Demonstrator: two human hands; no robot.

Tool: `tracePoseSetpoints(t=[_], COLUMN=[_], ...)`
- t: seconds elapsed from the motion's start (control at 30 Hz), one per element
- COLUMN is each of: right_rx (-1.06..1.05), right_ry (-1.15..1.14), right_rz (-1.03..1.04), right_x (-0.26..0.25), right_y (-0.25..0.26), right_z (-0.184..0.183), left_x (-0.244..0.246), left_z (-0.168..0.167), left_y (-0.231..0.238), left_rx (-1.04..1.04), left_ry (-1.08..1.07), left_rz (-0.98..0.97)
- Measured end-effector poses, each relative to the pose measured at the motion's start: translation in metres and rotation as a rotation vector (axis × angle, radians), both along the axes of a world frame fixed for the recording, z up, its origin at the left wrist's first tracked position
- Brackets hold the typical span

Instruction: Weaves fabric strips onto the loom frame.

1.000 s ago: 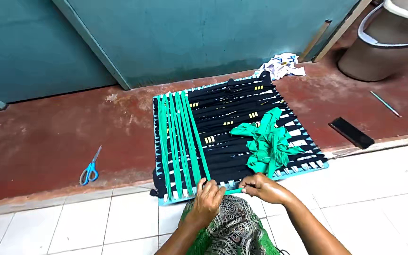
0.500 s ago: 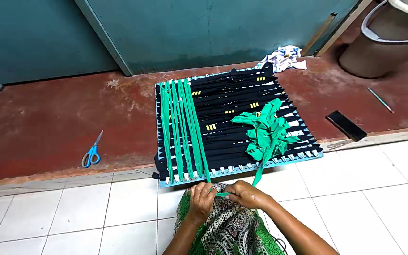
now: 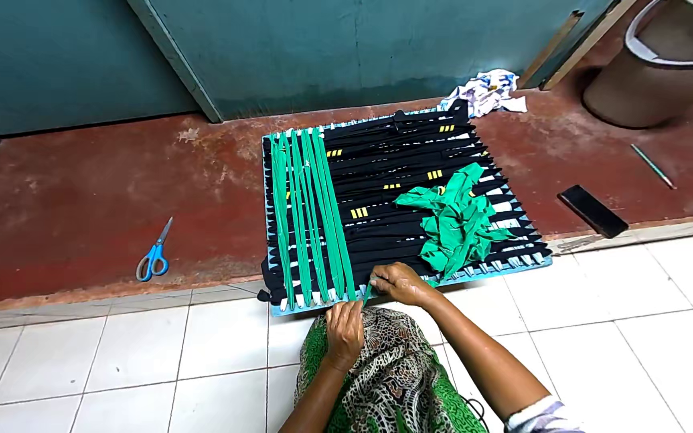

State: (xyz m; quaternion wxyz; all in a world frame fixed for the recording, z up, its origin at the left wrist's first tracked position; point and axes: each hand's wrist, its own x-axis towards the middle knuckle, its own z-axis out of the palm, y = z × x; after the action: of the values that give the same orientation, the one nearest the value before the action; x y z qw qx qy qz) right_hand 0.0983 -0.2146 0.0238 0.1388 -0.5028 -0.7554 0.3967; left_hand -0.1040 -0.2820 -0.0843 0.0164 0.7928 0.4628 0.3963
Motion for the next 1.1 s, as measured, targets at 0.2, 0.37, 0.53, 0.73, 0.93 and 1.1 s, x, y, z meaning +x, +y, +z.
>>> tracePoseSetpoints(t=[0.2, 0.37, 0.53, 0.73, 0.93, 1.1], right_rx=[-0.04, -0.116, -0.196, -0.311, -0.378, -0.384], right_ry=[-0.09, -0.203, -0.206, 0.252, 0.432, 0.415], right_rz=[-0.198, -0.371, -0.405, -0.391, -0.286, -0.23], right_x=[-0.014, -0.016, -0.002, 0.017, 0.044, 0.09], right_y=[0.031, 0.044, 0.053, 0.069, 0.09, 0.123], right_z=[-0.006, -0.005, -0.011, 0.015, 0.057, 0.062], left_x=[0.003, 0.002, 0.002, 0.022, 0.05, 0.059], left_z=[-0.001, -0.002, 0.006, 0.074, 0.125, 0.145], left_y=[0.0, -0.004, 0.001, 0.048, 0.128, 0.199], left_rx=[0.001, 0.051, 0.021, -0.527, -1.48, -1.532], left_ry=[0.012, 0.03, -0.123, -0.366, -0.849, -0.801], left_rz=[-0.011, -0.067, -0.085, -0.132, -0.451, -0.512])
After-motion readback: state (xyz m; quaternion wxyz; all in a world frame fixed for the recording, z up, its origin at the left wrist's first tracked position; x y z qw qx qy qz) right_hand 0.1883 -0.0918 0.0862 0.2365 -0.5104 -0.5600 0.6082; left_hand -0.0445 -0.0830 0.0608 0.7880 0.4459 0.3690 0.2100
